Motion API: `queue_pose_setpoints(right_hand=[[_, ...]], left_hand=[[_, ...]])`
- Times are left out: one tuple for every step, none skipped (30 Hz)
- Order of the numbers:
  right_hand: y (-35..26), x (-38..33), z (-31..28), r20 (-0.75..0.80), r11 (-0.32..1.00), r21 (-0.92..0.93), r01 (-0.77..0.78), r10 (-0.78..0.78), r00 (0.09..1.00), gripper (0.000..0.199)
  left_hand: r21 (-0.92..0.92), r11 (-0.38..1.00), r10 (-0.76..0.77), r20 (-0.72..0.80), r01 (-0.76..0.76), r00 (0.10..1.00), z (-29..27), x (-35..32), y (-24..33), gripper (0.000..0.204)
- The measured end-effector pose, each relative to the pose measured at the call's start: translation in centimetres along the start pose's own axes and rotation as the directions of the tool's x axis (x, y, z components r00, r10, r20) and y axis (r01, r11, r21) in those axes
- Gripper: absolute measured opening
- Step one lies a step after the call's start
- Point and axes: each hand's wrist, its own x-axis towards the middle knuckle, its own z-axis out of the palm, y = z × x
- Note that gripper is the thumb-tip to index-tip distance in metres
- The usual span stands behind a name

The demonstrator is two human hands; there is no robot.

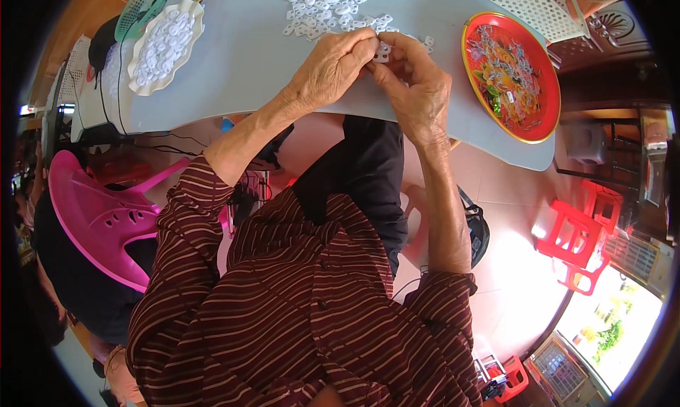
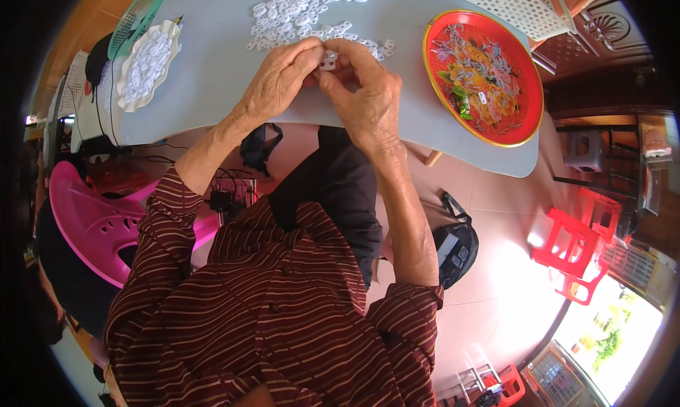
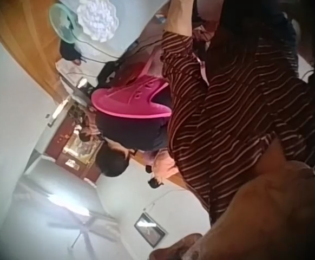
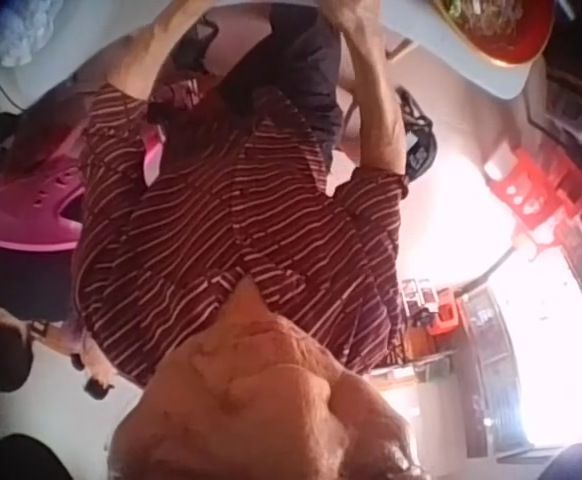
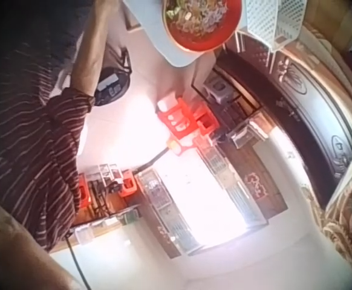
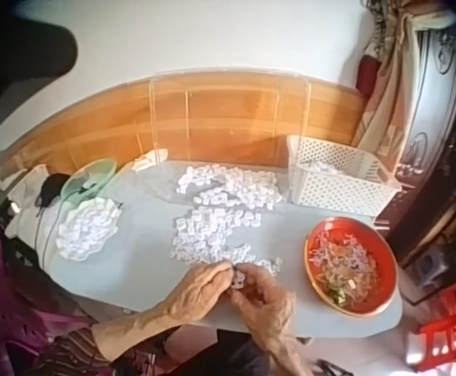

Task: Assembling small white plastic components on a table in a workspace environment.

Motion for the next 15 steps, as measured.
queue_pose_setpoints(right_hand=[[0.00,0.13,-0.04,0.014,0.998,-0.054,0.023,-0.022,1.000,0.035],[0.04,0.16,-0.10,0.015,0.998,-0.055,0.024,-0.023,1.000,0.035],[0.13,0.15,-0.12,0.023,0.995,-0.079,0.057,-0.055,0.998,0.032],[0.17,0.17,-0.13,0.031,0.991,-0.102,0.091,-0.088,0.996,0.030],[0.13,0.20,-0.11,0.035,0.991,-0.102,0.092,-0.089,0.995,0.030],[0.07,0.17,-0.10,0.041,0.988,-0.120,0.102,-0.098,0.994,0.027],[0.02,0.15,-0.09,0.047,0.984,-0.138,0.112,-0.106,0.993,0.025],[0.02,0.13,-0.05,0.050,0.984,-0.136,0.113,-0.107,0.993,0.025],[0.07,0.09,-0.02,0.046,0.984,-0.131,0.117,-0.112,0.993,0.024],[0.11,0.05,0.01,0.041,0.985,-0.127,0.121,-0.117,0.992,0.023],[0.15,0.02,-0.01,0.044,0.985,-0.124,0.123,-0.118,0.992,0.023],[0.18,-0.02,-0.04,0.048,0.983,-0.139,0.122,-0.117,0.992,0.022],[0.22,-0.04,-0.04,0.051,0.981,-0.154,0.122,-0.115,0.992,0.021],[0.09,-0.05,0.04,0.053,0.980,-0.159,0.122,-0.115,0.992,0.021],[-0.05,-0.05,0.14,0.037,0.976,-0.163,0.143,-0.138,0.990,0.021]], left_hand=[[0.000,1.000,-0.001,-0.002,0.001,1.000,0.05,-0.07,-0.10,0.030],[-0.017,1.000,-0.004,-0.011,0.003,1.000,0.20,-0.15,-0.25,0.030],[-0.035,0.999,-0.006,-0.020,0.006,1.000,0.34,-0.23,-0.35,0.029],[-0.035,0.999,-0.006,-0.022,0.005,1.000,0.53,-0.32,-0.34,0.029],[-0.056,0.998,0.017,-0.062,-0.020,0.998,0.75,-0.45,-0.29,0.028],[-0.075,0.996,0.039,-0.102,-0.047,0.994,0.89,-0.53,-0.20,0.027],[-0.074,0.996,0.038,-0.105,-0.046,0.994,0.92,-0.54,-0.08,0.027],[-0.073,0.997,0.024,-0.100,-0.031,0.995,0.88,-0.57,0.04,0.027],[-0.071,0.997,0.010,-0.094,-0.017,0.996,0.82,-0.60,0.11,0.026],[-0.069,0.998,0.009,-0.096,-0.016,0.995,0.80,-0.64,0.11,0.026],[-0.067,0.997,0.022,-0.089,-0.028,0.996,0.83,-0.65,0.06,0.025],[-0.064,0.997,0.036,-0.082,-0.041,0.996,0.83,-0.66,0.03,0.024],[-0.061,0.997,0.035,-0.084,-0.040,0.996,0.75,-0.66,0.07,0.024],[-0.067,0.997,0.026,-0.069,-0.031,0.997,0.61,-0.68,0.17,0.023],[-0.074,0.997,0.018,-0.054,-0.022,0.998,0.52,-0.69,0.22,0.022]])
